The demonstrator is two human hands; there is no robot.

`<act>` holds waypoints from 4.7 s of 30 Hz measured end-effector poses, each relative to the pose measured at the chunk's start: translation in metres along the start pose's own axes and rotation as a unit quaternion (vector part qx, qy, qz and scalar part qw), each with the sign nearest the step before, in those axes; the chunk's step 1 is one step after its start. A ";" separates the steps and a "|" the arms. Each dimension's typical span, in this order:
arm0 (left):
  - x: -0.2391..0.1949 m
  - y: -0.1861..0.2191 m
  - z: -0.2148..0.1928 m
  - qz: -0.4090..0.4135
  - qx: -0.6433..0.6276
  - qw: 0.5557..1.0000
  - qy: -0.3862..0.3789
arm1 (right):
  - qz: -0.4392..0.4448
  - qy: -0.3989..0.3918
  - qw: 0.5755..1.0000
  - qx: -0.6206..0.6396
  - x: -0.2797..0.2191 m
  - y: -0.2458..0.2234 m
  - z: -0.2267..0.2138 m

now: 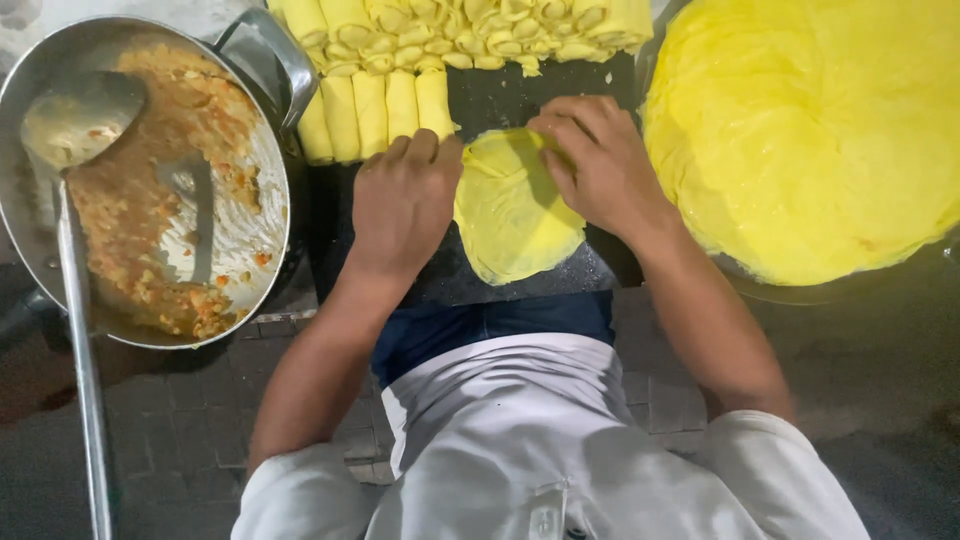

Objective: The person repeatedly takes thin yellow crepe sheets, places a portion of a brown filling onto each, and rolls them into cylindrical shapes. The finished rolls are stacked on a metal tray next to the work surface.

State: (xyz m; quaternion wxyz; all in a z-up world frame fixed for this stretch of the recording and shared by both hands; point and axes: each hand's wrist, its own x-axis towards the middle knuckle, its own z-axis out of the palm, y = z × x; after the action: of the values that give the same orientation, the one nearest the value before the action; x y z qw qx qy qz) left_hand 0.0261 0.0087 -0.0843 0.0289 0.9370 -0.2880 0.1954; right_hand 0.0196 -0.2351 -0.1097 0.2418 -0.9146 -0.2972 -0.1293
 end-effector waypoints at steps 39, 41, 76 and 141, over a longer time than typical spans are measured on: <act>-0.196 -0.057 -0.066 -0.220 -0.059 0.928 0.294 | -0.158 -0.441 0.865 -0.181 0.265 -0.198 0.189; -0.200 -0.058 -0.063 -0.223 -0.062 0.926 0.298 | -0.131 -0.457 0.868 -0.145 0.265 -0.203 0.182; -0.227 -0.063 -0.033 -0.237 0.065 0.905 0.348 | -0.225 -0.409 0.740 0.484 0.210 -0.173 0.084; -0.047 0.071 0.033 0.004 -0.366 0.929 0.042 | 0.109 0.062 0.984 0.125 -0.078 -0.061 0.007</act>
State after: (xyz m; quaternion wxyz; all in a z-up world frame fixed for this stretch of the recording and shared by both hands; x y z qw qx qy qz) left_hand -0.0373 -0.0315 -0.1365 0.3816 0.8509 -0.3420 0.1157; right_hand -0.0784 -0.2262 -0.1234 0.3846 -0.8944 -0.1934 -0.1209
